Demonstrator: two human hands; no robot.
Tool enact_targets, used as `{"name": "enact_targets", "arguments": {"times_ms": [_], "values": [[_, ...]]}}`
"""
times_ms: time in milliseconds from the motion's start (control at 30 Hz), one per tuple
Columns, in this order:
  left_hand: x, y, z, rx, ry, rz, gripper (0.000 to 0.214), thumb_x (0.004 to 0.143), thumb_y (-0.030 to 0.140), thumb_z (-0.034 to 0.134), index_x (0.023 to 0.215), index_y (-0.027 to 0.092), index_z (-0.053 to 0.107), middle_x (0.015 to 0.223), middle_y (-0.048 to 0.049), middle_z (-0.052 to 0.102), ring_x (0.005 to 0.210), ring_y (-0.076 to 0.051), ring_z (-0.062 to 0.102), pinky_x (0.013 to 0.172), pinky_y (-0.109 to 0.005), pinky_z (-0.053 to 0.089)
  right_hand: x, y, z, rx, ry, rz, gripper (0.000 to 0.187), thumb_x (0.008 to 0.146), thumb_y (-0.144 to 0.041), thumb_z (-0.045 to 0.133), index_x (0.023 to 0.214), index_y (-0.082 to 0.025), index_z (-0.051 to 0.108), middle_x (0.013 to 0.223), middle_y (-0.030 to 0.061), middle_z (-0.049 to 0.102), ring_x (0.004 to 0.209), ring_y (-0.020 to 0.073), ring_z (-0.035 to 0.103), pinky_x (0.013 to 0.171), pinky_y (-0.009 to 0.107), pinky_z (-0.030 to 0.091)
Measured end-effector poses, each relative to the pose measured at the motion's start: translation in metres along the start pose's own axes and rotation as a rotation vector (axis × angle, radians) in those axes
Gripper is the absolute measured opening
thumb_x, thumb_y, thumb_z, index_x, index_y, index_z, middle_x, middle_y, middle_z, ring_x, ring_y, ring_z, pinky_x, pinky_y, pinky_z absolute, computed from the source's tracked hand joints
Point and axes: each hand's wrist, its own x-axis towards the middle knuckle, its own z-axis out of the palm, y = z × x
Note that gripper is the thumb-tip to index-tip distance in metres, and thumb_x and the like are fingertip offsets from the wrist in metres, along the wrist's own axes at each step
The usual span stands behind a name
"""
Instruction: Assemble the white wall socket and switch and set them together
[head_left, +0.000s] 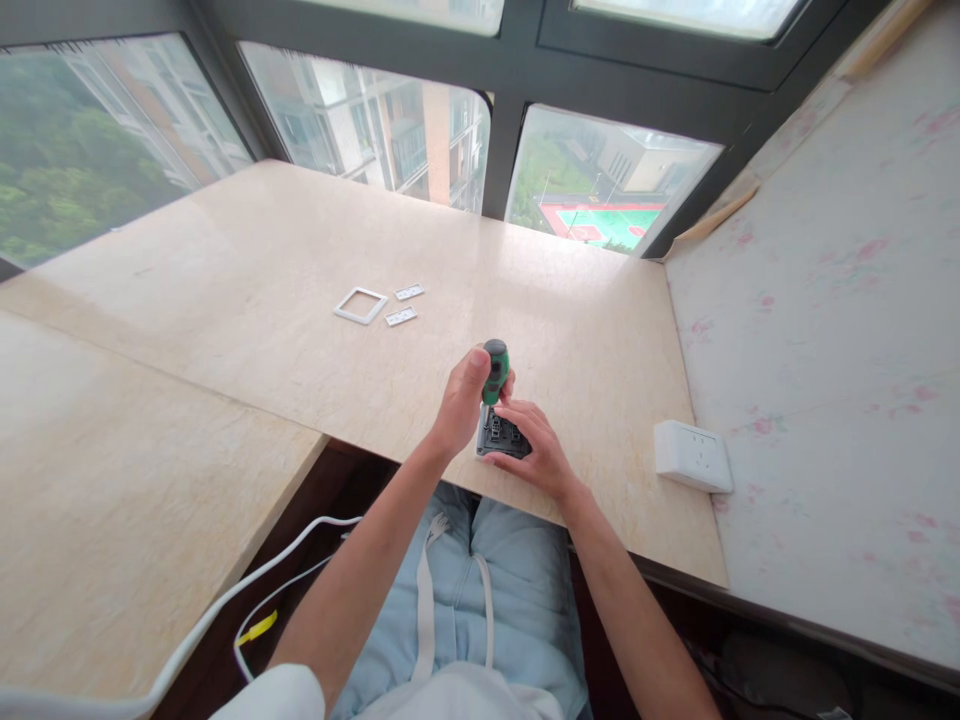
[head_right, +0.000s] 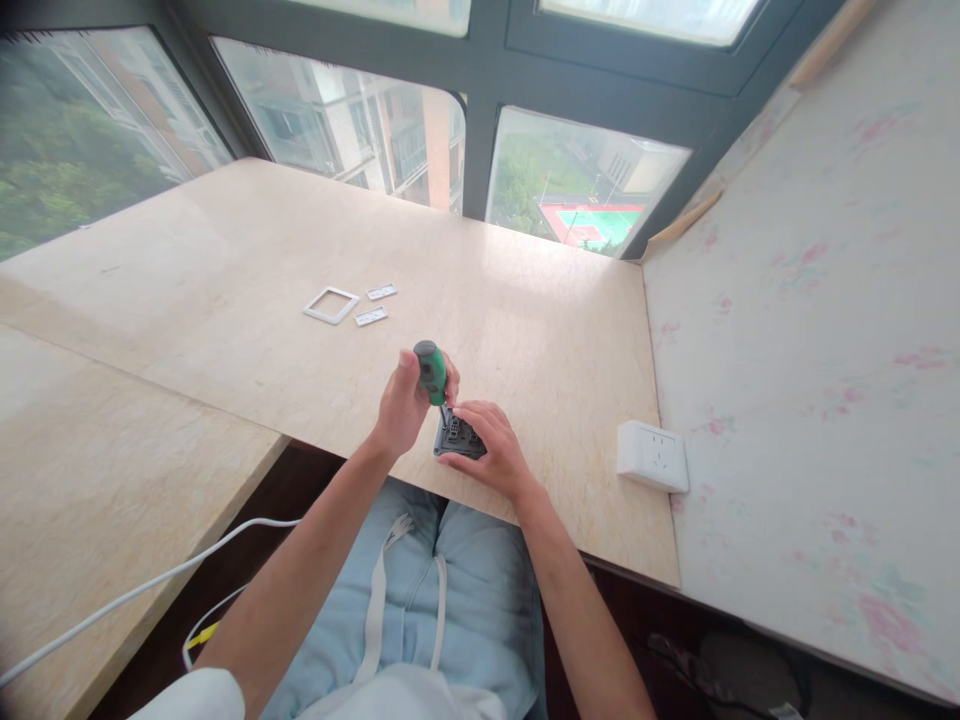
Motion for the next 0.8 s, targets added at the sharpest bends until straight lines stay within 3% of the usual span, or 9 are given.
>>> {"name": "enact_targets", "arguments": {"times_ms": [367,633,700,800], "values": [[0.002,-0.004,-0.004,-0.013,0.012,0.012,0.064,0.083,0.08,0.052,0.072,0.018,0.057,0.061,0.0003,0.055,0.054,-0.012,0.052,0.053,-0.027,0.041,0.0,-0.001,-0.001,0.006,-0.006,0.01,0.064,0.081,-0.043,0.079,0.138,-0.028,0.053,0.13,0.0126,0.066,0.123,0.0301,0.06,0.107,0.053,0.048],[-0.007,0.002,-0.006,-0.074,-0.061,0.106,0.051,0.093,0.067,0.051,0.102,0.018,0.057,0.078,-0.0022,0.065,0.066,-0.014,0.062,0.063,-0.028,0.05,-0.002,0.001,0.001,-0.028,-0.015,0.023,0.064,0.082,-0.047,0.076,0.138,-0.028,0.053,0.13,0.0133,0.066,0.125,0.0319,0.059,0.108,0.055,0.046],[-0.009,0.001,-0.002,-0.085,-0.056,0.151,0.047,0.09,0.063,0.06,0.105,0.02,0.054,0.088,-0.0024,0.065,0.071,-0.013,0.063,0.067,-0.028,0.053,-0.003,0.002,0.001,-0.03,-0.015,0.018,0.063,0.083,-0.048,0.076,0.138,-0.027,0.054,0.132,0.0137,0.065,0.127,0.0319,0.058,0.109,0.055,0.046],[-0.011,-0.001,0.003,-0.088,-0.02,0.204,0.046,0.078,0.044,0.083,0.102,0.023,0.05,0.097,0.0007,0.061,0.074,-0.01,0.063,0.068,-0.025,0.053,-0.003,0.002,0.001,-0.041,-0.018,0.033,0.06,0.082,-0.049,0.076,0.134,-0.025,0.057,0.131,0.0142,0.066,0.126,0.0319,0.059,0.107,0.055,0.047]]}}
